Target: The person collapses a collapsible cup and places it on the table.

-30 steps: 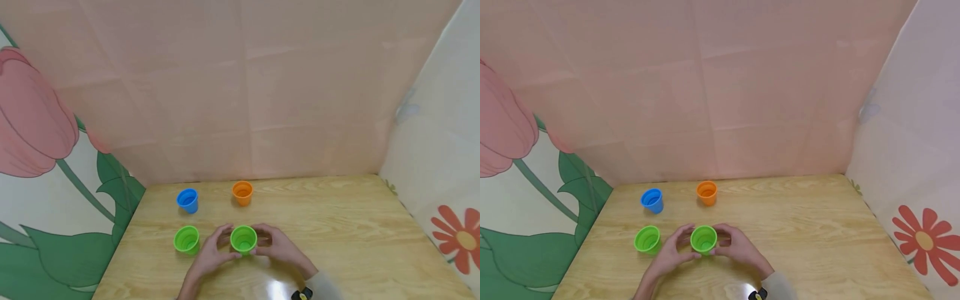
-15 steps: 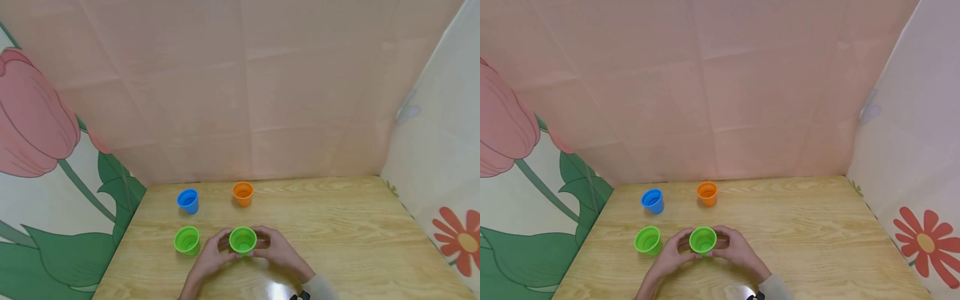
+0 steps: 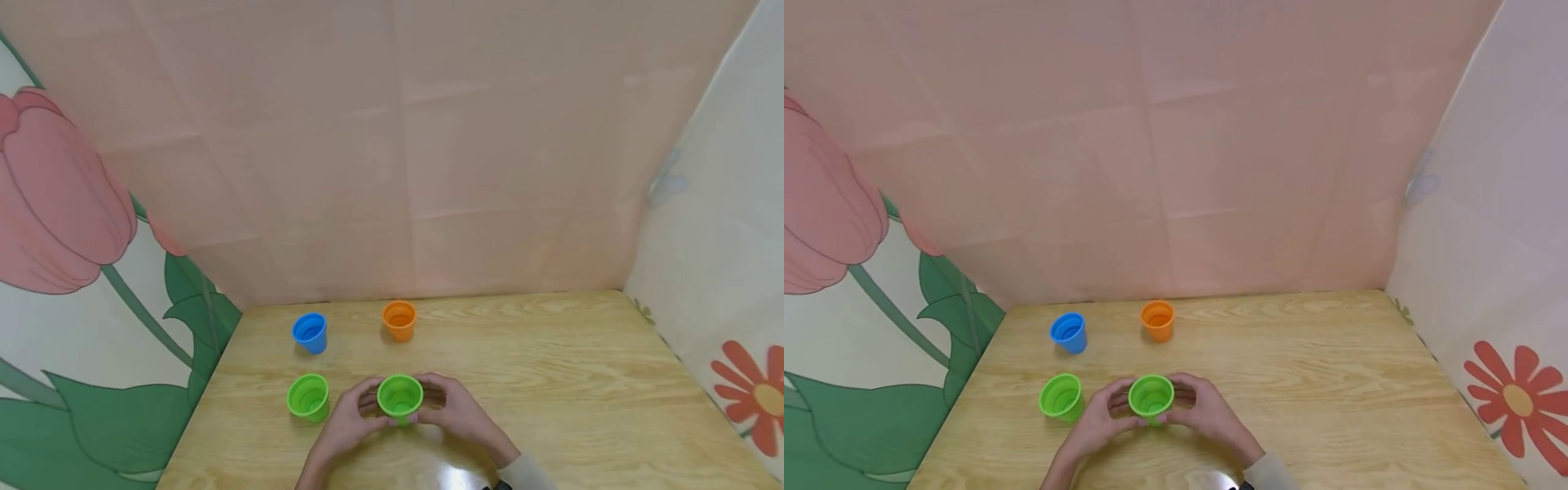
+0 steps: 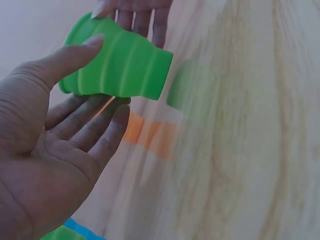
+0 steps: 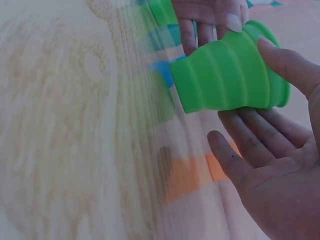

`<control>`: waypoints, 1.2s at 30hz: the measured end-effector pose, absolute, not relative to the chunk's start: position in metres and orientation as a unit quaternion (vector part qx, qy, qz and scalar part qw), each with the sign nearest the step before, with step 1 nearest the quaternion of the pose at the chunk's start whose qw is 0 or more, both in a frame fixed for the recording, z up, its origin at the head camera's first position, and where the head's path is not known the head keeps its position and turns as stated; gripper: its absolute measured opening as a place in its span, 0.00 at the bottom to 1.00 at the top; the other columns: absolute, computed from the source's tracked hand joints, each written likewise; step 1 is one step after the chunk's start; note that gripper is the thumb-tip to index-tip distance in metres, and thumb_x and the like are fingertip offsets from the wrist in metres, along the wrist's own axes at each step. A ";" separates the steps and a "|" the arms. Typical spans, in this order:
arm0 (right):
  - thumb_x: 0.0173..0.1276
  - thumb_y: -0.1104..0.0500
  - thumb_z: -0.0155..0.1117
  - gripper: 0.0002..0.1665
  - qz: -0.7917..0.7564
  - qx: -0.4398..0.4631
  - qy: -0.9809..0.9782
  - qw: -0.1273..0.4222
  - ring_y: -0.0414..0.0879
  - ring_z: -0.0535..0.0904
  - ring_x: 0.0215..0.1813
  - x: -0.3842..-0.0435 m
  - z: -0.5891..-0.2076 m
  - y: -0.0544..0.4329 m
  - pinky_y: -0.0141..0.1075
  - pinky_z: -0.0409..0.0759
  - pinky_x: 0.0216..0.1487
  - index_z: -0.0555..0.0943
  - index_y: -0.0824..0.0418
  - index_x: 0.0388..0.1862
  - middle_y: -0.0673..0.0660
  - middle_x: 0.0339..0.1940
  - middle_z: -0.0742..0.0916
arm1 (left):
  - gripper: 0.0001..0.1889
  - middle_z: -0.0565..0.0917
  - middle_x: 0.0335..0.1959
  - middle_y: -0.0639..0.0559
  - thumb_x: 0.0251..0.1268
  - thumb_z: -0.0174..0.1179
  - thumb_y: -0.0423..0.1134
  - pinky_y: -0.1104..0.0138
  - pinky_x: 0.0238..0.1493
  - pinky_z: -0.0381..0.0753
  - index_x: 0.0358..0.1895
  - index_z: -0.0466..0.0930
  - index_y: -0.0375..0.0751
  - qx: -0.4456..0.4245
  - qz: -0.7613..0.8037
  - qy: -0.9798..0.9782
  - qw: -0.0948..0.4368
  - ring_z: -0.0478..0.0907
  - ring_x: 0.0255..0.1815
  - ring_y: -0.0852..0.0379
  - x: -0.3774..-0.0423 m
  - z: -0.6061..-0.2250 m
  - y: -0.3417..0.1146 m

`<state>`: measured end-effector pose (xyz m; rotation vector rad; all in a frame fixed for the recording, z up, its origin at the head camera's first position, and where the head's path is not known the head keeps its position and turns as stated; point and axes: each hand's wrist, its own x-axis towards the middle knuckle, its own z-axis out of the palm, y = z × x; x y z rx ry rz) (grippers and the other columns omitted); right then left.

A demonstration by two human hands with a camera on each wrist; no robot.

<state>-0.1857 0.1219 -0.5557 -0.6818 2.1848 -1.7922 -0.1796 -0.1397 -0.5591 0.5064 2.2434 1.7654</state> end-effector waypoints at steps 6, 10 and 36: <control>0.63 0.55 0.80 0.35 -0.605 -0.234 0.754 0.104 0.60 0.84 0.67 -0.185 -0.553 0.126 0.28 0.81 0.69 0.80 0.60 0.68 0.62 0.64 0.87 | 0.35 0.82 0.68 0.46 0.59 0.79 0.40 0.73 0.66 0.82 0.70 0.77 0.49 0.172 0.606 0.765 0.130 0.82 0.68 0.45 -0.182 -0.554 -0.136; 0.64 0.56 0.80 0.36 -0.618 -0.230 0.745 0.106 0.59 0.85 0.65 -0.185 -0.551 0.129 0.29 0.83 0.67 0.79 0.60 0.69 0.64 0.65 0.86 | 0.34 0.83 0.68 0.47 0.60 0.78 0.41 0.73 0.66 0.83 0.70 0.77 0.50 0.167 0.611 0.761 0.139 0.83 0.67 0.47 -0.183 -0.552 -0.133; 0.65 0.65 0.77 0.34 -0.659 -0.175 0.731 0.036 0.40 0.86 0.62 -0.172 -0.525 0.180 0.32 0.87 0.63 0.77 0.65 0.69 0.71 0.66 0.84 | 0.33 0.84 0.66 0.45 0.61 0.77 0.36 0.63 0.68 0.86 0.71 0.77 0.50 0.227 0.655 0.705 0.149 0.85 0.64 0.47 -0.198 -0.519 -0.079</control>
